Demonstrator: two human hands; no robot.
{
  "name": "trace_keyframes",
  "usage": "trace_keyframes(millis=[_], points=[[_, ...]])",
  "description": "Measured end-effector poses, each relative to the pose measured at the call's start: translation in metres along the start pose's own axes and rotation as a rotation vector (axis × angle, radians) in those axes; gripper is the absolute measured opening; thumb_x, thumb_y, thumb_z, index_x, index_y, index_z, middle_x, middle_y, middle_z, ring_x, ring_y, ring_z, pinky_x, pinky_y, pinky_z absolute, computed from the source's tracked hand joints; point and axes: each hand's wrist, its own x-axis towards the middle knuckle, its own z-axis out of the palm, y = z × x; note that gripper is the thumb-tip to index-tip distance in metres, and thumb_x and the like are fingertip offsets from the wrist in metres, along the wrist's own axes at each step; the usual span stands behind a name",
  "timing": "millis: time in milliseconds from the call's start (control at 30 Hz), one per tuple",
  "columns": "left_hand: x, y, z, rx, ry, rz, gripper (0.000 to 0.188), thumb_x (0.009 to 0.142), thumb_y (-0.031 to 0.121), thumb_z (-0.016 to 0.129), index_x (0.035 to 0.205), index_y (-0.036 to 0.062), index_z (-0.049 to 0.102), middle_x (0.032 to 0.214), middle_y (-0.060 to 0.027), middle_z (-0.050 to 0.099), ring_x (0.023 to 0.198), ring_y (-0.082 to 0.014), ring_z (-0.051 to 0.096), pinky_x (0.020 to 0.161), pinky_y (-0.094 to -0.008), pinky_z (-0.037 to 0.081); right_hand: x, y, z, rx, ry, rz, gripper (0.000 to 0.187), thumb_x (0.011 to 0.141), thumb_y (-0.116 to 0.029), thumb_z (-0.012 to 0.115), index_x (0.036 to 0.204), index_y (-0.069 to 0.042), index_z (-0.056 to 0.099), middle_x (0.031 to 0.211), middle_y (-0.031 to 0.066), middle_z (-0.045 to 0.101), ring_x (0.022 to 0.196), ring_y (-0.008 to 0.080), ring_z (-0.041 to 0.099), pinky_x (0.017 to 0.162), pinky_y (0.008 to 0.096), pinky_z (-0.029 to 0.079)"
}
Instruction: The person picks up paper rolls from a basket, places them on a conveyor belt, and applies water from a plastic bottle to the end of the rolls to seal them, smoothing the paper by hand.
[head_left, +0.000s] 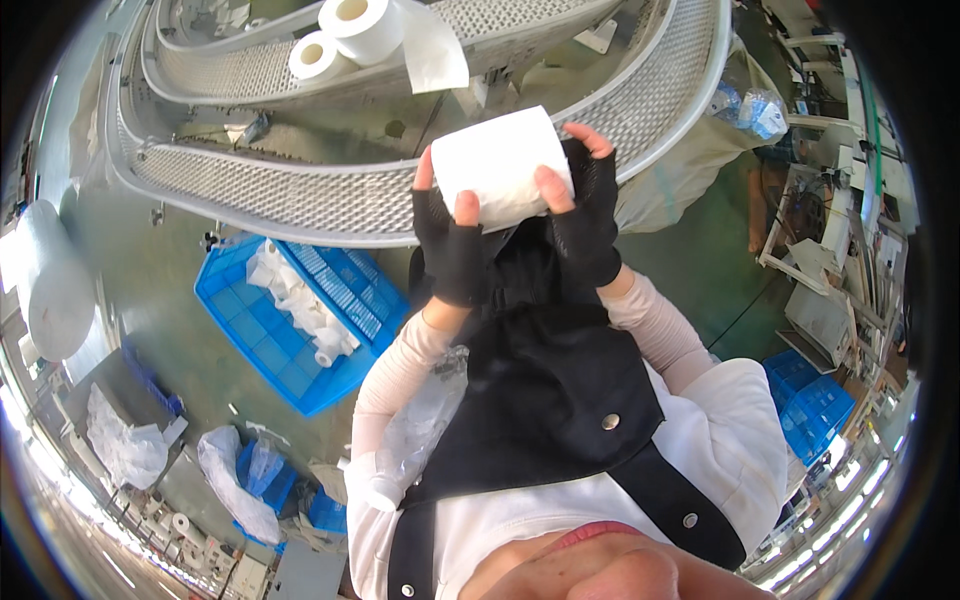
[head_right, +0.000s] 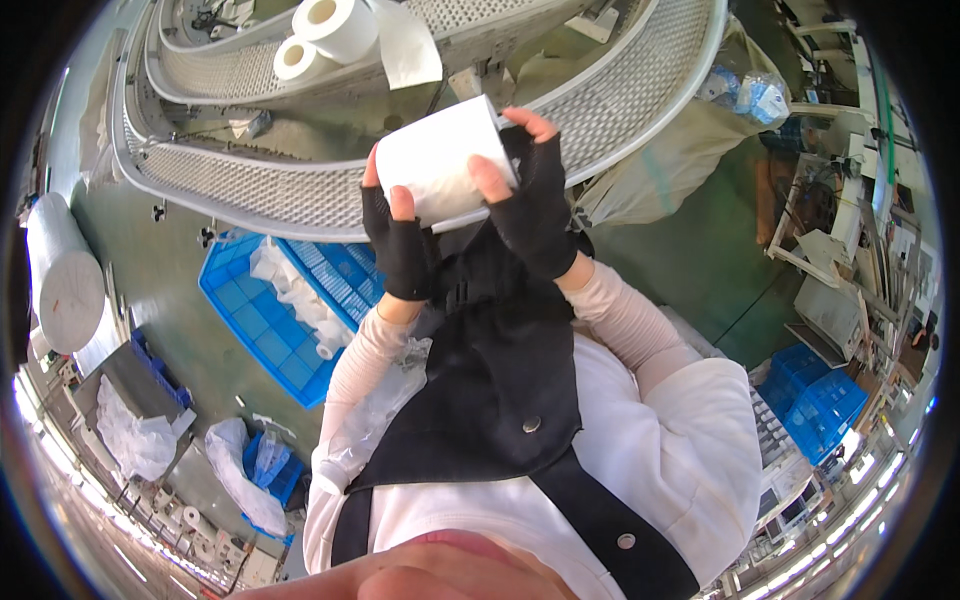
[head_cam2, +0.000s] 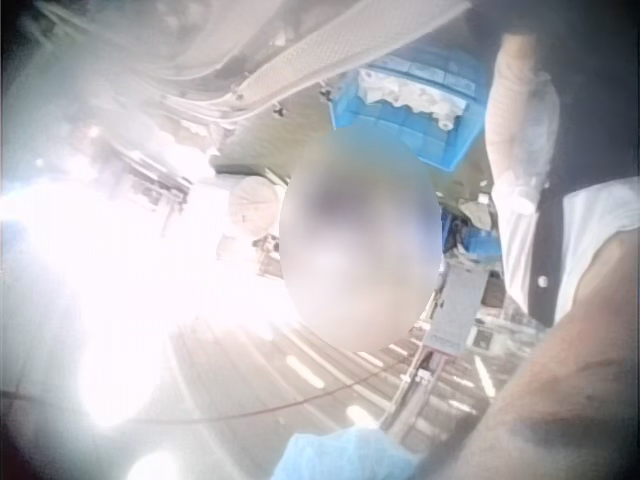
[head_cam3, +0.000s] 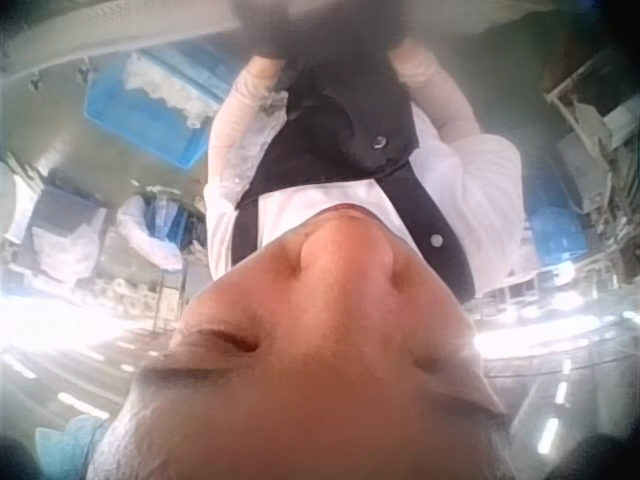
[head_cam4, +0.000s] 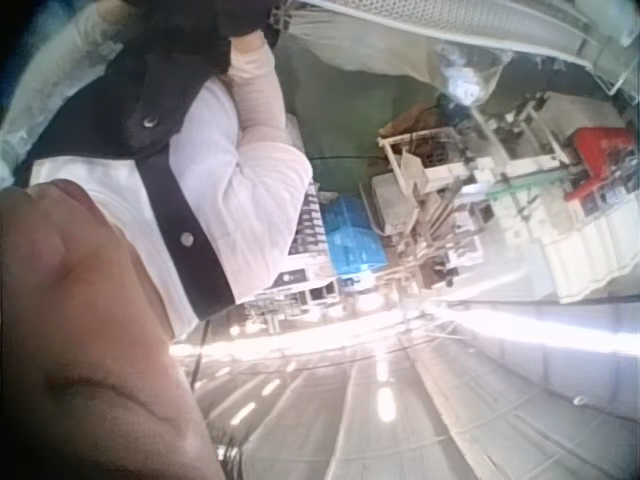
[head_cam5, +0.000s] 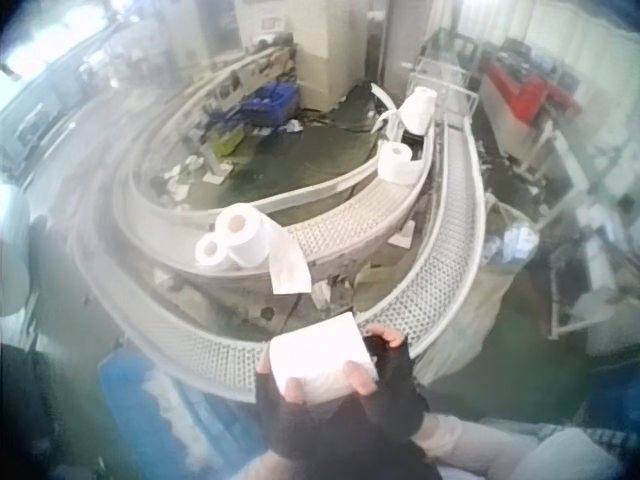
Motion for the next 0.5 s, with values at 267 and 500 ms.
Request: trace_keyframes(millis=[267, 500], points=[[-0.001, -0.001, -0.004, -0.06, -0.051, -0.099, 0.059, 0.096, 0.026, 0.052, 0.142, -0.0001, 0.027, 0.134, -0.0149, 0.044, 0.12, -0.0224, 0.046, 0.1, -0.0353, 0.038, 0.0, 0.002, -0.014, 0.165, 0.04, 0.151, 0.042, 0.089, -0.009, 0.056, 0.127, -0.001, 0.04, 0.097, 0.0045, 0.059, 0.086, 0.0094, 0.054, 0.079, 0.0244, 0.043], [0.005, -0.03, -0.014, 0.073, -0.151, -0.084, 0.055, 0.095, 0.034, 0.05, 0.136, 0.0001, 0.033, 0.124, -0.0144, 0.051, 0.11, -0.0227, 0.054, 0.093, -0.0327, 0.044, 0.015, 0.03, -0.031, 0.142, 0.028, 0.274, 0.038, 0.094, -0.019, 0.046, 0.126, 0.001, 0.045, 0.099, 0.007, 0.06, 0.092, 0.0119, 0.056, 0.084, 0.0245, 0.043]])
